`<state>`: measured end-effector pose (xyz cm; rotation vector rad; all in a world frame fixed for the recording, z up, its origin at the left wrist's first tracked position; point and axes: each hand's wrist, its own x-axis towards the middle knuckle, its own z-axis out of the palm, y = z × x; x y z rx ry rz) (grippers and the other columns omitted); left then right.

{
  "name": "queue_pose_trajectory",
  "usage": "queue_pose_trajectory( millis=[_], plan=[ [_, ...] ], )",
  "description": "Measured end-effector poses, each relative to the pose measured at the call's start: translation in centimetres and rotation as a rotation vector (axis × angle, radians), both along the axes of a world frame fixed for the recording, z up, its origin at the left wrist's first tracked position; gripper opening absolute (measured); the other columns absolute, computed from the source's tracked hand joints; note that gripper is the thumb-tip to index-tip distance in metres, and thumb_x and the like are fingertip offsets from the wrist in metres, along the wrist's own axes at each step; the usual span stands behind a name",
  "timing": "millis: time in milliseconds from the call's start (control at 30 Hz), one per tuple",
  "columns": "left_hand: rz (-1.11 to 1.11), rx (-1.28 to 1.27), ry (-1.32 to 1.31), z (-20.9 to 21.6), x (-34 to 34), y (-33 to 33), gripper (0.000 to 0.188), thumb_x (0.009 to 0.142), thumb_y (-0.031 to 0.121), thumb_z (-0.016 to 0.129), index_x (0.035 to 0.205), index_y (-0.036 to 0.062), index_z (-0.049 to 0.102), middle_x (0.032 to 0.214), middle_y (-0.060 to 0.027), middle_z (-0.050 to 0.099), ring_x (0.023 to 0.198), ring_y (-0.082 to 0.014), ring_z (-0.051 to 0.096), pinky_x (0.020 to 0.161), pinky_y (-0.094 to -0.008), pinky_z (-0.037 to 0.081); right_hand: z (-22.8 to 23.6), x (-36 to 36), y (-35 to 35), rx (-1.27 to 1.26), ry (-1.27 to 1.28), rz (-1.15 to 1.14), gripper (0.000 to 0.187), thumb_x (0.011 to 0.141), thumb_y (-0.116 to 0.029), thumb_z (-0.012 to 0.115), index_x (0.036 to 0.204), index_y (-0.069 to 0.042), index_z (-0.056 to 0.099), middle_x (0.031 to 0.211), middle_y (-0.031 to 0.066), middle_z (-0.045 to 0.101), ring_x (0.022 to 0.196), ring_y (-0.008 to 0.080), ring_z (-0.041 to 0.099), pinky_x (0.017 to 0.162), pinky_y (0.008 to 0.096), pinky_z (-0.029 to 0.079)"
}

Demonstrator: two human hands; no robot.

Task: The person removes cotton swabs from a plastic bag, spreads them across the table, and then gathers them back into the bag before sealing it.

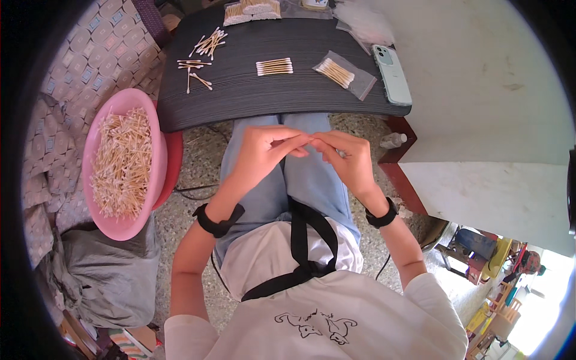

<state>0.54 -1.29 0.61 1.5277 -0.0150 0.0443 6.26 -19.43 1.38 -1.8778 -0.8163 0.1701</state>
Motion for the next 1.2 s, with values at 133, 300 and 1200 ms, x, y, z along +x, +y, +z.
queue_pose_trajectory(
  millis=[133, 300, 1200],
  plan=[
    [-0.03, 0.035, -0.066, -0.7, 1.4, -0.6, 0.017, 0.088, 0.006, 0.061, 0.099, -0.0054, 0.067, 0.091, -0.0132, 0.069, 0.078, -0.0177, 0.069, 0.069, -0.0245, 0.056, 0.5, 0.7, -0.8, -0.01, -0.03, -0.072, 0.011, 0.083, -0.004, 0.065, 0.092, 0.0, 0.069, 0.076, 0.0087, 0.066, 0.056, 0.0127, 0.058, 0.052, 0.0256, 0.046],
    [0.102, 0.086, -0.164, -1.4, 2.3, -1.7, 0.021, 0.09, 0.005, 0.058, 0.108, -0.0045, 0.064, 0.104, -0.0127, 0.065, 0.087, -0.0178, 0.068, 0.076, -0.0257, 0.055, -0.1, 5.4, -2.3, -0.019, -0.186, -0.239, 0.01, 0.083, -0.004, 0.063, 0.091, 0.0, 0.069, 0.069, 0.01, 0.063, 0.052, 0.0172, 0.057, 0.05, 0.028, 0.044],
    [0.444, 0.775, -0.514, -4.8, 11.2, -8.7, 0.026, 0.074, 0.012, 0.073, 0.094, 0.0002, 0.061, 0.113, -0.0127, 0.058, 0.116, -0.0313, 0.052, 0.095, -0.0427, 0.043, -3.0, 6.7, -5.3, -0.028, 0.066, -0.712, 0.016, 0.084, -0.013, 0.067, 0.093, 0.0, 0.07, 0.06, 0.0045, 0.062, 0.054, 0.0068, 0.057, 0.052, 0.0225, 0.044]
  ],
)
